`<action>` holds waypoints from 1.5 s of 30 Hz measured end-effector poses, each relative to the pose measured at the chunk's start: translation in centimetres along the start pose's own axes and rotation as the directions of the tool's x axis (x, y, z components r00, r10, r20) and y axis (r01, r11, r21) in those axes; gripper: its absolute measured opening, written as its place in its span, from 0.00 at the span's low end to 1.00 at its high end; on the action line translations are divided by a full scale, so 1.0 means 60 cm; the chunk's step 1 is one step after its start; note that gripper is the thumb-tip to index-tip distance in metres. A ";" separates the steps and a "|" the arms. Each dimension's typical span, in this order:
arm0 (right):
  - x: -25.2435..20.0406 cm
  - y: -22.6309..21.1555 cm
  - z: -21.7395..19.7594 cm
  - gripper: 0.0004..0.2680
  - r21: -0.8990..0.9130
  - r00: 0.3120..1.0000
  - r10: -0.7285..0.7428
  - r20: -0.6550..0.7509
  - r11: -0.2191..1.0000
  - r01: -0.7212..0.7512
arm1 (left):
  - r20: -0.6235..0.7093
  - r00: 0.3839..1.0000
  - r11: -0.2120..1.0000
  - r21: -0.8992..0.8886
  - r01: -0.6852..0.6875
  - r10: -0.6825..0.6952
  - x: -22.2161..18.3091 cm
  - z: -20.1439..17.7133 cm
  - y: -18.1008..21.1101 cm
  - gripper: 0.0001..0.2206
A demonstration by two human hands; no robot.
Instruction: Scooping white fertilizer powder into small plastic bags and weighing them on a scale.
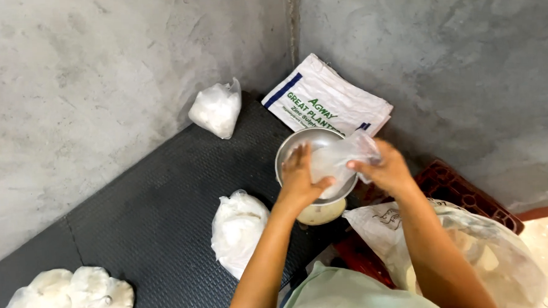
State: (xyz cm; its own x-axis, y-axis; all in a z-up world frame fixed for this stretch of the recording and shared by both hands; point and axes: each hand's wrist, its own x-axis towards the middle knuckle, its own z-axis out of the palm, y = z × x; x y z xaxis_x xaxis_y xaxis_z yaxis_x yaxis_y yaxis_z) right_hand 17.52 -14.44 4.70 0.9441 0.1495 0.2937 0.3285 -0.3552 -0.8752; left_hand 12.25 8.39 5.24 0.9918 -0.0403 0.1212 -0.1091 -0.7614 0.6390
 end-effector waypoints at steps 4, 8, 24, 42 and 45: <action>0.004 -0.061 0.006 0.11 0.153 0.919 0.283 0.276 0.931 -0.332 | 0.113 0.992 0.999 0.003 0.051 -0.052 0.012 0.010 0.089 0.57; 0.017 -0.142 -0.032 0.06 0.478 0.973 -0.112 0.203 0.878 0.001 | -0.196 0.980 0.986 -0.161 -0.051 0.019 0.076 0.098 -0.011 0.30; 0.089 -0.038 0.088 0.07 0.147 0.959 -0.021 0.283 0.989 -0.022 | -0.558 0.795 0.845 -0.287 -0.452 0.237 0.013 -0.085 0.085 0.22; 0.087 -0.214 -0.044 0.10 0.565 0.946 -0.319 0.051 0.791 0.236 | -0.178 0.971 0.873 -0.484 0.056 -0.161 0.051 0.146 -0.064 0.15; 0.057 -0.228 -0.034 0.13 0.000 0.906 -0.418 -0.064 0.908 0.419 | -0.221 0.971 0.872 -0.489 -0.033 -0.088 0.053 0.134 -0.044 0.17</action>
State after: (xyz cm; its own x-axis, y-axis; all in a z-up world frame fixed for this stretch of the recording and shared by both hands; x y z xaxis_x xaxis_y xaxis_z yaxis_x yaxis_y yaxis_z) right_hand 16.34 -10.96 18.45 0.7201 0.2246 0.6565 0.6936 -0.2597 -0.6719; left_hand 16.20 5.10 -2.19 0.9581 0.1707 0.2299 -0.1600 -0.3466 0.9243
